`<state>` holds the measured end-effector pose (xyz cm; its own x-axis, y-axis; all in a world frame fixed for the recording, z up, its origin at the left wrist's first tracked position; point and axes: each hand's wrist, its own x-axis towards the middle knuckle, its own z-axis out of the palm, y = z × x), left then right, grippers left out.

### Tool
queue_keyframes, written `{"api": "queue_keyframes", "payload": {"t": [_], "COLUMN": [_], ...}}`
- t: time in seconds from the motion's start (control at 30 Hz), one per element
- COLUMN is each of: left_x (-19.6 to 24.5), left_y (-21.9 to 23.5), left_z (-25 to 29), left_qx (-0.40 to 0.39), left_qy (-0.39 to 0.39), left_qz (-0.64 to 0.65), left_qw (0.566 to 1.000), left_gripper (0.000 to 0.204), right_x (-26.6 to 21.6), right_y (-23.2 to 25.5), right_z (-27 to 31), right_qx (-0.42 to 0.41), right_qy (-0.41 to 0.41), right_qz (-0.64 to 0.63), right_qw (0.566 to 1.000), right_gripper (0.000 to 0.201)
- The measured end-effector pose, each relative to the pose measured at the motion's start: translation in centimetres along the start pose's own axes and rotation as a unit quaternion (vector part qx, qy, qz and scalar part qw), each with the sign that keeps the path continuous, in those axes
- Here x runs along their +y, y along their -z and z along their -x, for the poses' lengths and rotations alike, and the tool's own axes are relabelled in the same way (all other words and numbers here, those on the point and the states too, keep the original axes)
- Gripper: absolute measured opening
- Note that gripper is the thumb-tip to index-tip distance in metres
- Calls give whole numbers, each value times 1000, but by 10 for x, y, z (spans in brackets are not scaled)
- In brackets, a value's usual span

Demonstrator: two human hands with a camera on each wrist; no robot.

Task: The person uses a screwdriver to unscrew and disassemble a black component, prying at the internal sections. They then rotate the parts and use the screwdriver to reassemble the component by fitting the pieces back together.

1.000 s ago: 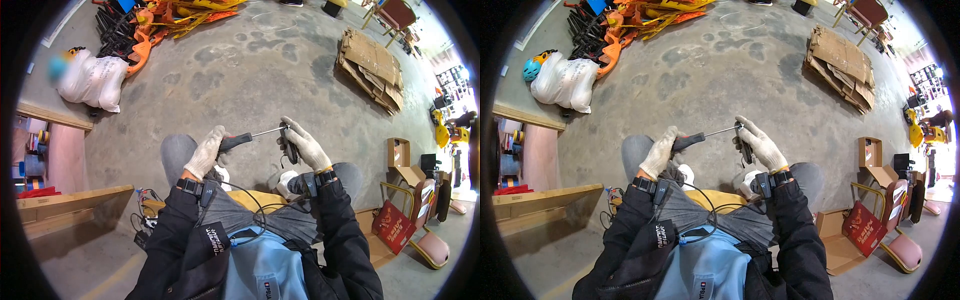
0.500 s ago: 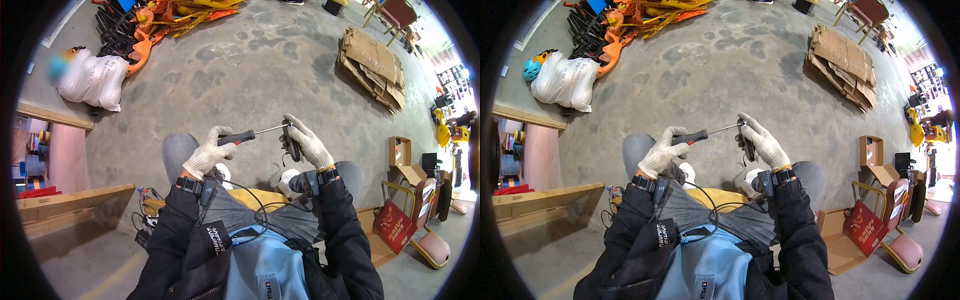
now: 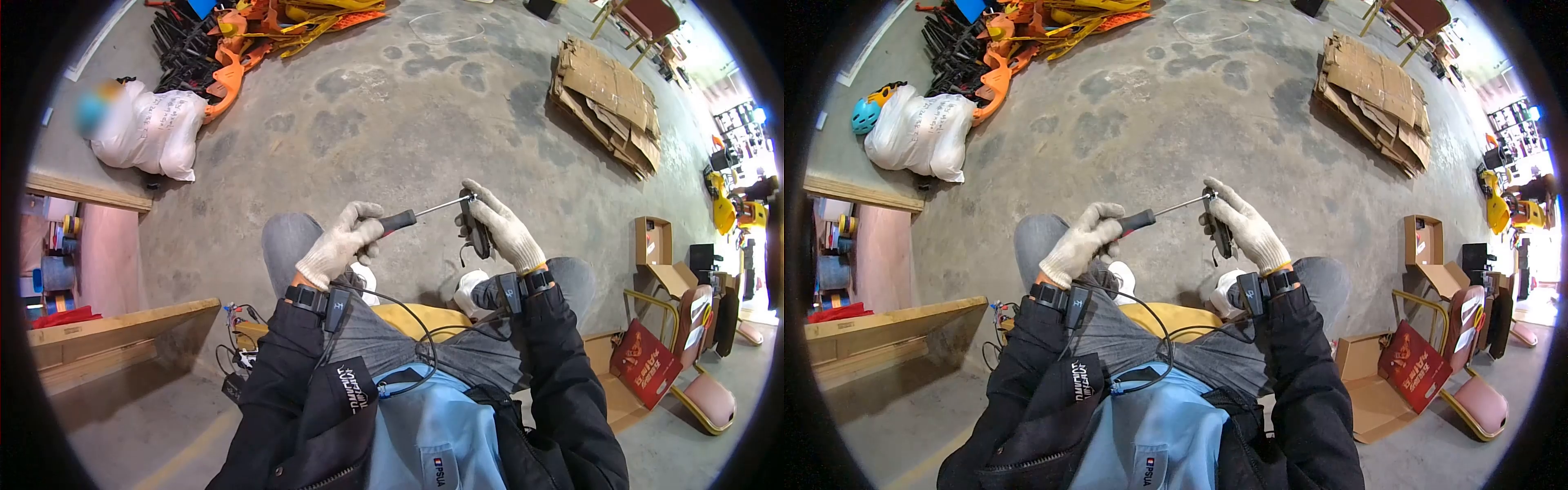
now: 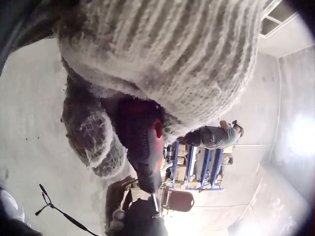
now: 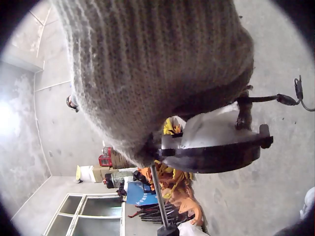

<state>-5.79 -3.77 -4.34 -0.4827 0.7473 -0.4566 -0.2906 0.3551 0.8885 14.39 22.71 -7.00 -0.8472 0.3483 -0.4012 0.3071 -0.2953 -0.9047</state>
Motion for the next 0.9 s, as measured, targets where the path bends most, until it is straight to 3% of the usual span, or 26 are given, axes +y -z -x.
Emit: {"api": "queue_keyframes", "payload": {"t": [0.03,0.1,0.13,0.23,0.3,0.33,0.4,0.53,0.63,0.7,0.8,0.9], "left_x": [0,2,-5,-9,-1,-1,-4,1,9,18,7,-4], "left_y": [2,11,14,11,1,0,0,8,5,-4,-2,2], "left_z": [-1,-3,-6,-7,2,0,-3,-7,-3,4,3,-5], "left_qx": [0,-38,-38,-51,-36,-36,-33,-59,-51,-43,-54,-92], "left_qy": [0,93,92,33,-22,-22,39,104,77,66,22,53], "left_qz": [0,58,58,26,-147,-147,-38,-22,-86,-215,-162,-76], "left_qw": [1000,993,993,998,988,988,998,993,992,973,985,991], "left_gripper": [35,36,36,39,38,38,38,34,38,44,43,45], "right_x": [-1,-4,-5,-8,-7,-6,-4,-7,-11,-12,-11,-10], "right_y": [0,0,-1,-3,-4,-3,-3,-2,-4,-5,-5,-5], "right_z": [1,2,2,3,4,3,3,3,5,5,5,5], "right_qx": [-4,-8,-9,-9,-8,-7,-7,-16,-18,-17,-17,-15], "right_qy": [-4,-7,-12,-16,-15,-12,-10,-14,-20,-17,-12,-16], "right_qz": [0,0,5,11,11,16,22,39,48,51,51,66], "right_qw": [1000,1000,1000,1000,1000,1000,1000,999,998,998,998,998], "right_gripper": [59,59,59,59,59,59,60,59,58,58,57,57]}}
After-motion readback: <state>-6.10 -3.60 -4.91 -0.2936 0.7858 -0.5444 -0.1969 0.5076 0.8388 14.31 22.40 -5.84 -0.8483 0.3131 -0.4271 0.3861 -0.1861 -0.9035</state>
